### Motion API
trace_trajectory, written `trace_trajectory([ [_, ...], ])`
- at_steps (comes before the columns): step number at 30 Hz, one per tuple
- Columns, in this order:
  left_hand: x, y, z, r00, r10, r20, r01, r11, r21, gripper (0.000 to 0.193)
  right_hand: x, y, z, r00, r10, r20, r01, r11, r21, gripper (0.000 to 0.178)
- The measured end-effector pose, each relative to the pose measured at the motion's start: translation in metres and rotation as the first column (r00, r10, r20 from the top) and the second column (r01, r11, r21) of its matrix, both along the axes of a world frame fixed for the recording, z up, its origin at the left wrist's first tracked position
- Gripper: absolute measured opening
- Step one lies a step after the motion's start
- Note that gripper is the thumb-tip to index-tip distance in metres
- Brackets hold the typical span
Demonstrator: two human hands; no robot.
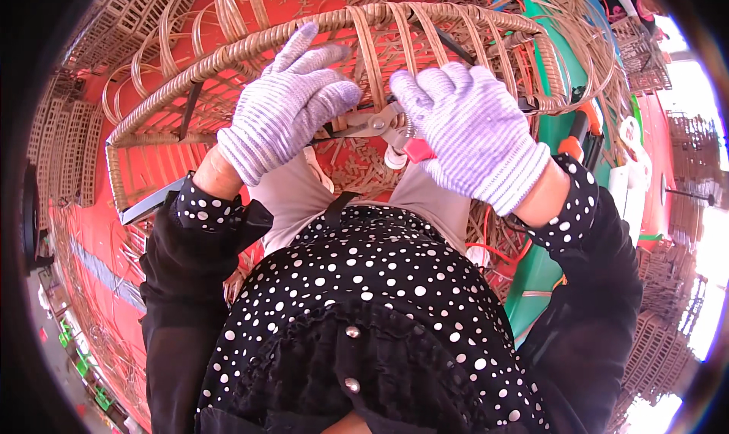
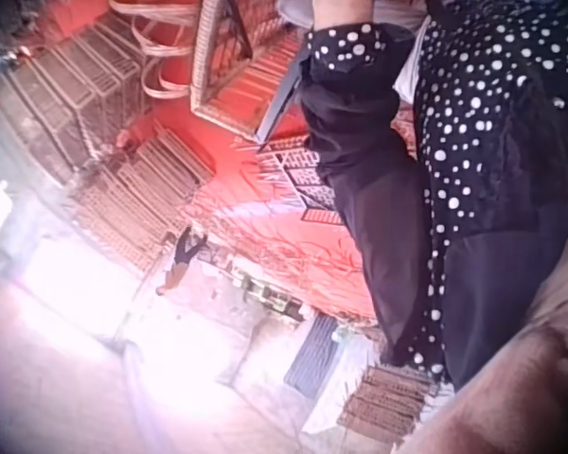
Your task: The person weaves rattan strips into a frame by hand, using shears to trim excess material and a pneumatic nailer to secure the strips. They rotate the frame to reach different sections and periodically set tools down on a green table.
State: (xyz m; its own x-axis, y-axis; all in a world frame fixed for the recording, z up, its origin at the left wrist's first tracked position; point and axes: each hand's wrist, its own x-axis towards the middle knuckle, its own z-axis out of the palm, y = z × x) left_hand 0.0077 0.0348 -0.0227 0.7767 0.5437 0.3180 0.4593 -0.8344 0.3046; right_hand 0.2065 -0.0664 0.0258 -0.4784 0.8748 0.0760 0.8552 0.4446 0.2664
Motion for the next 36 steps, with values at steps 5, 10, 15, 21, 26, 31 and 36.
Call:
trace_trajectory([
  [5, -0.001, -0.001, 0.006, 0.997, -0.039, 0.071, 0.038, 0.999, 0.018, 0.018, 0.002, 0.003, 0.007, 0.998, 0.027, -0.062, -0.027, 1.0, 0.01, 0.041],
  [10, -0.035, 0.012, 0.029, 0.984, -0.047, 0.172, 0.06, 0.996, -0.071, 0.017, 0.026, -0.038, 0.009, 0.899, -0.182, -0.399, 0.18, 0.983, -0.043, 0.058],
  [15, -0.041, 0.068, 0.064, 0.936, 0.352, -0.019, -0.347, 0.909, -0.231, 0.03, 0.138, -0.131, -0.041, 0.665, -0.626, -0.407, 0.688, 0.726, 0.006, 0.071],
  [21, 0.022, 0.098, 0.059, 0.947, 0.317, 0.06, -0.164, 0.634, -0.756, 0.018, 0.265, -0.229, -0.098, 0.111, -0.993, 0.047, 0.994, 0.112, 0.007, 0.074],
  [26, 0.05, 0.072, 0.063, 0.96, 0.274, 0.053, -0.167, 0.719, -0.674, 0.022, 0.169, -0.147, -0.056, 0.249, -0.576, -0.779, 0.667, 0.685, -0.293, 0.035],
  [31, 0.017, 0.036, 0.037, 0.983, -0.173, 0.056, 0.167, 0.98, 0.108, 0.021, 0.05, -0.072, -0.022, -0.129, -0.623, -0.771, -0.202, 0.778, -0.595, 0.06],
  [36, 0.002, -0.007, 0.016, 0.993, -0.095, -0.067, 0.112, 0.937, 0.33, 0.032, -0.03, -0.025, -0.005, -0.26, -0.902, -0.344, -0.568, 0.431, -0.702, 0.059],
])
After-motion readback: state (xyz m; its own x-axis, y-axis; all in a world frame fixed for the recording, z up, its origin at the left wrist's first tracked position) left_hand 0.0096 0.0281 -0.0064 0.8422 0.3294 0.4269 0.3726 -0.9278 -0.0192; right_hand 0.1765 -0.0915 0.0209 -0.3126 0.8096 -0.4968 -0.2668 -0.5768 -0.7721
